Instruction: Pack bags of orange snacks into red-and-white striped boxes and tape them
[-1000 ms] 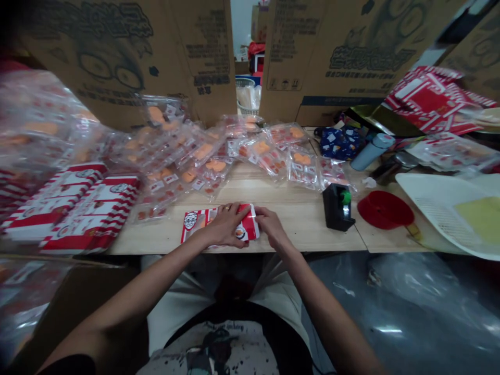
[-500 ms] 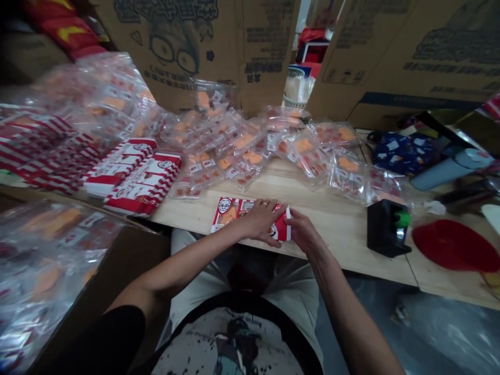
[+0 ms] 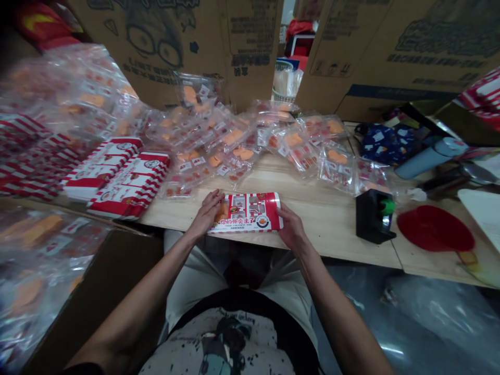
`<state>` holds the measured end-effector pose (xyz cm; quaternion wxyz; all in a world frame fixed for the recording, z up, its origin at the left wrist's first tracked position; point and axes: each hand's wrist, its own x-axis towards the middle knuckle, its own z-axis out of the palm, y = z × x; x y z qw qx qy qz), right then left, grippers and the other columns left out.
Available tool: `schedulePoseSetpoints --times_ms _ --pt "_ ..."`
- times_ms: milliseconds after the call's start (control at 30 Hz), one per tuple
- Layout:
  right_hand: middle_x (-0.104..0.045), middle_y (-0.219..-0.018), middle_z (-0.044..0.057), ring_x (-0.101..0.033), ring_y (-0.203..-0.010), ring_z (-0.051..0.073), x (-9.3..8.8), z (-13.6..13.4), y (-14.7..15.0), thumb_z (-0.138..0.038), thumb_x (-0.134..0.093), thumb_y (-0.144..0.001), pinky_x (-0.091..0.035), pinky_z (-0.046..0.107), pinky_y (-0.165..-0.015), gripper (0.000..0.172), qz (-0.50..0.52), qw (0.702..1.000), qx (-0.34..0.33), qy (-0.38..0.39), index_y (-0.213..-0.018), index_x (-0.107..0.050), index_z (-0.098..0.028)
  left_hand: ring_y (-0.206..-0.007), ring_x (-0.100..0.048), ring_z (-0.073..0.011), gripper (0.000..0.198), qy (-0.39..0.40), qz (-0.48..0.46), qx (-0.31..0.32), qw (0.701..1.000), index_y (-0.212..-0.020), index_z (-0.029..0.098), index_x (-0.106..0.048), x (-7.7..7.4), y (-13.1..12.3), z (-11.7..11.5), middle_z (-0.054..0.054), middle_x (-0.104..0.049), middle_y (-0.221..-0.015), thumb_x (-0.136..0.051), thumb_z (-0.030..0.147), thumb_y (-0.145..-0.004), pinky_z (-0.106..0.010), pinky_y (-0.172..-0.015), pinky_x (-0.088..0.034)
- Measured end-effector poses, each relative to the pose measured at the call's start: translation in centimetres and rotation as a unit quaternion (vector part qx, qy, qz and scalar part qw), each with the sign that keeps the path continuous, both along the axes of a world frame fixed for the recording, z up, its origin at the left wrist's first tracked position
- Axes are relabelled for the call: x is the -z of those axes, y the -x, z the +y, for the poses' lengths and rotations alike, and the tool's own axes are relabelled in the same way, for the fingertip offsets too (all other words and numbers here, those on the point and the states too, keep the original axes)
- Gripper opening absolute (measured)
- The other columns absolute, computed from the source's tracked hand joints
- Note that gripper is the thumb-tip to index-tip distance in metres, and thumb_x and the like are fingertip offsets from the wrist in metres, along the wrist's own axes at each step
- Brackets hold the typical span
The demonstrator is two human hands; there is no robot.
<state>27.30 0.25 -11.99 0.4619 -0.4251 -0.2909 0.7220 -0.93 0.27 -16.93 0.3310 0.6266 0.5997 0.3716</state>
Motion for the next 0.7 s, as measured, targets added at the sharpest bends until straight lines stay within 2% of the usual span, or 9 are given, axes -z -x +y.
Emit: schedulePoseSetpoints --times_ms 133,200,233,300,367,433,500,600,700 --pt "-0.077 -0.107 0.011 -0.072 -0.100 0.033 0.6 1.2 -0.2 -0.027 -0.071 -0.066 -0.061 0.048 -0.084 0.042 -0.067 0.997 -0.009 0.028 -0.108 -0.069 -0.019 -0.155 -0.021 -0.0299 0.051 0.030 0.110 0.006 0.993 -0.145 0.017 -0.055 -1.3 -0.7 0.5 -0.011 -0.035 -0.163 -0.036 0.035 -0.100 -0.053 -0.126 -0.021" --pt "-0.075 -0.115 0.013 -0.071 -0.104 0.035 0.6 1.7 -0.8 -0.027 -0.067 -0.065 -0.060 0.050 -0.087 0.053 -0.169 0.985 0.014 -0.011 -0.117 -0.067 -0.017 -0.155 -0.015 -0.0377 0.053 0.018 0.217 0.009 0.976 -0.149 0.020 -0.051 -2.3 -1.8 0.0 -0.013 -0.033 -0.164 -0.039 0.041 -0.101 -0.063 -0.122 -0.019" --pt "-0.072 -0.123 0.014 -0.069 -0.110 0.035 0.4 1.9 -1.2 -0.028 -0.065 -0.067 -0.058 0.052 -0.093 0.059 -0.252 0.966 0.033 -0.051 -0.125 -0.064 -0.017 -0.155 -0.011 -0.0412 0.056 0.002 0.268 0.018 0.963 -0.150 0.022 -0.048 -2.8 -2.6 -0.5 -0.015 -0.031 -0.164 -0.042 0.045 -0.100 -0.066 -0.121 -0.018" --pt "-0.058 -0.144 0.017 -0.055 -0.132 0.037 0.0 1.9 -1.7 -0.032 -0.060 -0.076 -0.045 0.057 -0.110 0.066 -0.447 0.876 0.050 -0.172 -0.140 -0.055 -0.016 -0.155 -0.008 -0.0438 0.063 -0.038 0.333 0.057 0.941 -0.154 0.023 -0.043 -3.5 -4.4 -1.6 -0.017 -0.026 -0.166 -0.045 0.053 -0.099 -0.067 -0.120 -0.016" --pt "-0.038 -0.161 0.015 -0.028 -0.152 0.037 -0.4 1.6 -1.9 -0.036 -0.051 -0.089 -0.023 0.061 -0.122 0.063 -0.598 0.737 -0.008 -0.314 -0.149 -0.047 -0.016 -0.155 -0.010 -0.0436 0.069 -0.060 0.355 0.111 0.926 -0.157 0.024 -0.036 -3.9 -6.1 -2.6 -0.016 -0.020 -0.168 -0.046 0.058 -0.098 -0.065 -0.121 -0.017" --pt "-0.027 -0.166 0.012 -0.011 -0.157 0.034 -0.3 1.1 -1.6 -0.036 -0.041 -0.097 -0.008 0.062 -0.125 0.059 -0.650 0.619 -0.116 -0.425 -0.153 -0.043 -0.017 -0.154 -0.012 -0.0436 0.072 -0.070 0.362 0.149 0.917 -0.159 0.025 -0.031 -4.1 -7.3 -3.2 -0.015 -0.018 -0.168 -0.046 0.061 -0.097 -0.065 -0.121 -0.018" --pt "-0.026 -0.166 0.014 -0.012 -0.157 0.030 0.4 0.7 -1.2 -0.036 -0.035 -0.101 -0.008 0.058 -0.126 0.058 -0.652 0.559 -0.199 -0.473 -0.155 -0.038 -0.015 -0.154 -0.012 -0.0436 0.075 -0.080 0.369 0.171 0.910 -0.160 0.025 -0.028 -4.0 -7.9 -3.4 -0.015 -0.018 -0.169 -0.046 0.062 -0.097 -0.065 -0.121 -0.018" --pt "-0.021 -0.166 0.021 -0.013 -0.157 0.029 1.9 0.4 -0.7 -0.039 -0.033 -0.102 -0.017 0.053 -0.126 0.065 -0.649 0.548 -0.226 -0.477 -0.157 -0.029 -0.005 -0.154 -0.010 -0.0446 0.085 -0.101 0.376 0.188 0.902 -0.160 0.019 -0.026 -3.9 -7.8 -3.1 -0.017 -0.016 -0.168 -0.047 0.067 -0.094 -0.062 -0.123 -0.016" --pt "-0.017 -0.168 0.019 -0.010 -0.157 0.031 2.9 0.3 -0.5 -0.041 -0.036 -0.101 -0.018 0.055 -0.126 0.067 -0.653 0.558 -0.210 -0.467 -0.159 -0.026 -0.008 -0.154 -0.011 -0.0438 0.090 -0.119 0.379 0.189 0.898 -0.159 0.012 -0.026 -3.7 -7.5 -2.9 -0.022 -0.018 -0.167 -0.047 0.069 -0.093 -0.059 -0.124 -0.017"
